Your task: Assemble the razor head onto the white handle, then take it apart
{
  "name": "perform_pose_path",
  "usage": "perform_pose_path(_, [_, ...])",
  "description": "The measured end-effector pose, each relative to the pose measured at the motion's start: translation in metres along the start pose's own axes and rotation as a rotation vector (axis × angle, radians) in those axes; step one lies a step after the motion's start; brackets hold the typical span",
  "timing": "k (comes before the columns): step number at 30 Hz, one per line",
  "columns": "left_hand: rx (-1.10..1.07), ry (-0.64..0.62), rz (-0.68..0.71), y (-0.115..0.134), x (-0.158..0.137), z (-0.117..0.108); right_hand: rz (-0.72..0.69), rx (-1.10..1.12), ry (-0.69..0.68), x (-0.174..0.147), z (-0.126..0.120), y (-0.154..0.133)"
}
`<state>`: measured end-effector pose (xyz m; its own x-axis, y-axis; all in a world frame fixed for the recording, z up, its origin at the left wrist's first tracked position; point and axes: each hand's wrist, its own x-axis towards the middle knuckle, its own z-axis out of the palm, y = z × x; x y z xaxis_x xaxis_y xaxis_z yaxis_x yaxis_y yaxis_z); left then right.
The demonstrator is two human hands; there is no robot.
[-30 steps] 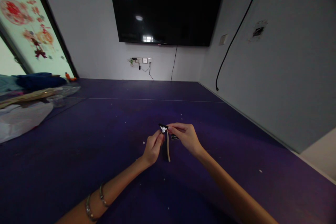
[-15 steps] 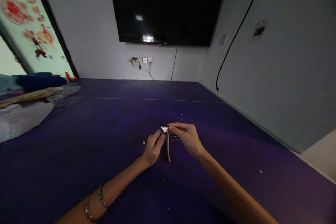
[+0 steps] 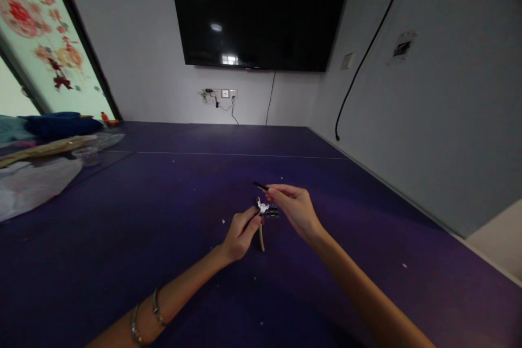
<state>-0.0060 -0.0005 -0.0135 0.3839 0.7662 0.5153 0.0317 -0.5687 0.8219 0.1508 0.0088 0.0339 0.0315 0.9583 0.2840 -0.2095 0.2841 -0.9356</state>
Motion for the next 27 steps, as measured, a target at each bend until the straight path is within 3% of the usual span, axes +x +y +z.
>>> perform_pose_path(5, [-0.117, 0.119, -0.004, 0.007, 0.010, -0.009, -0.107, -0.272, 0.058, 0.017, -0.019, 0.019])
perform_pose_path(9, [-0.266, 0.274, -0.015, 0.011, 0.024, -0.024, -0.254, -0.637, -0.038, 0.028, -0.019, 0.052])
perform_pose_path(13, [-0.375, 0.342, -0.009, 0.013, 0.034, -0.035, -0.351, -0.935, -0.169, 0.041, -0.003, 0.081])
perform_pose_path(22, [-0.376, 0.355, -0.052, 0.012, 0.038, -0.040, -0.325, -1.323, -0.311, 0.062, 0.024, 0.105])
perform_pose_path(27, [-0.365, 0.350, -0.061, 0.012, 0.039, -0.041, -0.304, -1.378, -0.356, 0.061, 0.025, 0.106])
